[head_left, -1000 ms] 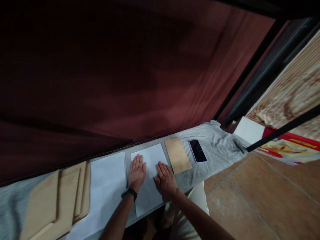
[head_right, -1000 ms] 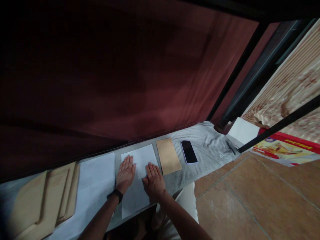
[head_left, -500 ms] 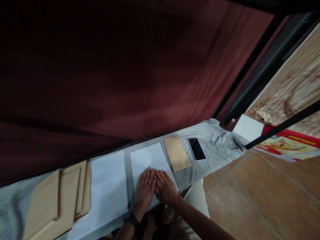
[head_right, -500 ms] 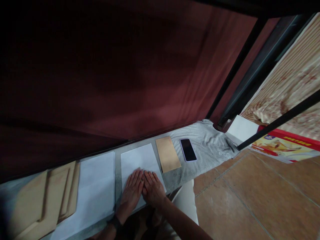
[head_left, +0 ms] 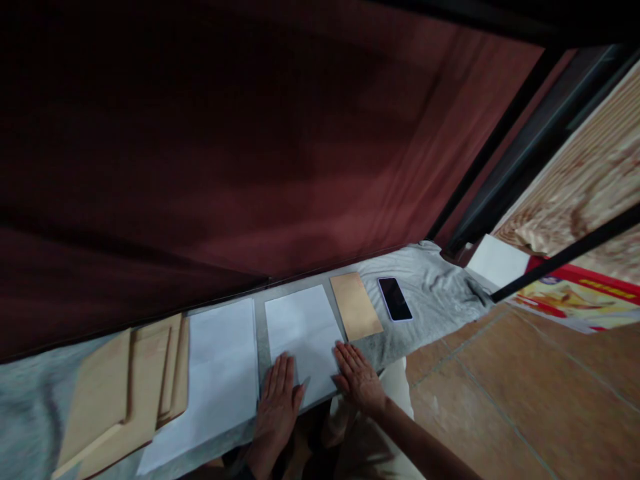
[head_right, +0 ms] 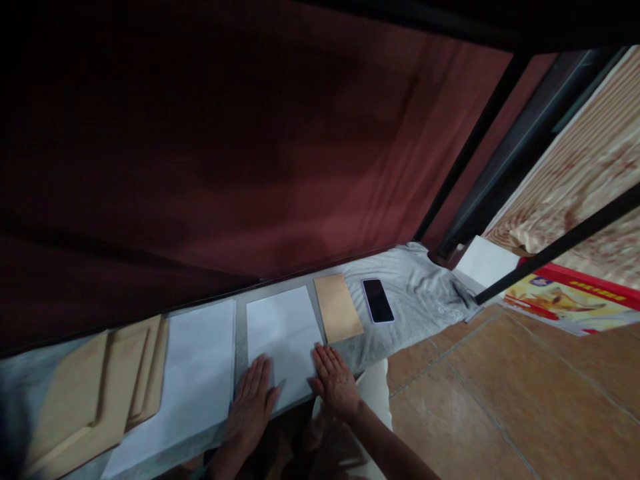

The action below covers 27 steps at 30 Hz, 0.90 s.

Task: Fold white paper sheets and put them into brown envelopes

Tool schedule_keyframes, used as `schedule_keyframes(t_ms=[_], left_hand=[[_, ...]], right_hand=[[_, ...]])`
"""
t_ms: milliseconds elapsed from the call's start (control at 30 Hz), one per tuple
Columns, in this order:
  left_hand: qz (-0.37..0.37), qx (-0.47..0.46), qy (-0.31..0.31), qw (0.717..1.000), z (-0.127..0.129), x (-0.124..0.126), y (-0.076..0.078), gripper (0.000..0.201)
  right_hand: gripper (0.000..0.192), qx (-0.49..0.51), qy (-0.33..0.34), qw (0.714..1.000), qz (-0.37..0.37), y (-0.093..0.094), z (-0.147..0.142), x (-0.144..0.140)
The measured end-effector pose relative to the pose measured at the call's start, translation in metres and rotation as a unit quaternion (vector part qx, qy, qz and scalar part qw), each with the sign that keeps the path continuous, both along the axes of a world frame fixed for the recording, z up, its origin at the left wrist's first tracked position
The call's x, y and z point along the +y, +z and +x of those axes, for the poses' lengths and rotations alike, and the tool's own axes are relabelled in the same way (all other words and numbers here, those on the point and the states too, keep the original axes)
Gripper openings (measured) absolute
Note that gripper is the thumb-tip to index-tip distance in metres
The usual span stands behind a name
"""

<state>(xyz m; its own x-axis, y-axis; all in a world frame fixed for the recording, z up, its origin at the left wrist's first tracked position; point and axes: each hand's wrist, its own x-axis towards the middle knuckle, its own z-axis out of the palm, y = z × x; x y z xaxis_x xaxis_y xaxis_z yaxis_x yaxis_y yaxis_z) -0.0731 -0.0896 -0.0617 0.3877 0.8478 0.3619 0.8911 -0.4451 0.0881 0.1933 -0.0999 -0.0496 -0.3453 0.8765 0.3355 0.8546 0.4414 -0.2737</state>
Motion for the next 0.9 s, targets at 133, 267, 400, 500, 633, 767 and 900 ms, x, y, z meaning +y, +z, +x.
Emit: schedule_keyframes(t_ms=[133,267,400,500,633,767,900], left_hand=[[-0.010,0.054,-0.068,0.996,0.000,-0.022,0.009,0.064],[-0.017,0.076,-0.073,0.994,-0.004,-0.021,0.016,0.062],[-0.028,0.060,-0.101,0.993,-0.011,-0.008,0.023,0.058],[-0.033,0.031,-0.130,0.990,-0.016,-0.008,0.029,0.054],[-0.071,-0.008,-0.152,0.986,-0.023,-0.026,0.038,0.048],[-0.124,-0.064,-0.155,0.978,-0.039,-0.036,0.040,0.055],[-0.165,-0.155,-0.100,0.969,-0.058,-0.020,0.034,0.064]], right_hand=[[0.066,-0.005,0.028,1.000,-0.004,0.000,0.016,-0.005],[0.070,-0.013,0.068,0.997,-0.024,0.005,0.026,-0.006],[0.075,-0.008,0.085,0.995,-0.061,0.009,0.032,-0.005],[0.071,0.030,0.093,0.992,-0.082,0.010,0.039,-0.001],[0.058,0.090,0.093,0.988,-0.086,0.009,0.047,0.006],[0.046,0.114,0.094,0.984,-0.103,0.012,0.046,0.010],[0.039,0.169,0.085,0.973,-0.131,0.023,0.042,0.012]])
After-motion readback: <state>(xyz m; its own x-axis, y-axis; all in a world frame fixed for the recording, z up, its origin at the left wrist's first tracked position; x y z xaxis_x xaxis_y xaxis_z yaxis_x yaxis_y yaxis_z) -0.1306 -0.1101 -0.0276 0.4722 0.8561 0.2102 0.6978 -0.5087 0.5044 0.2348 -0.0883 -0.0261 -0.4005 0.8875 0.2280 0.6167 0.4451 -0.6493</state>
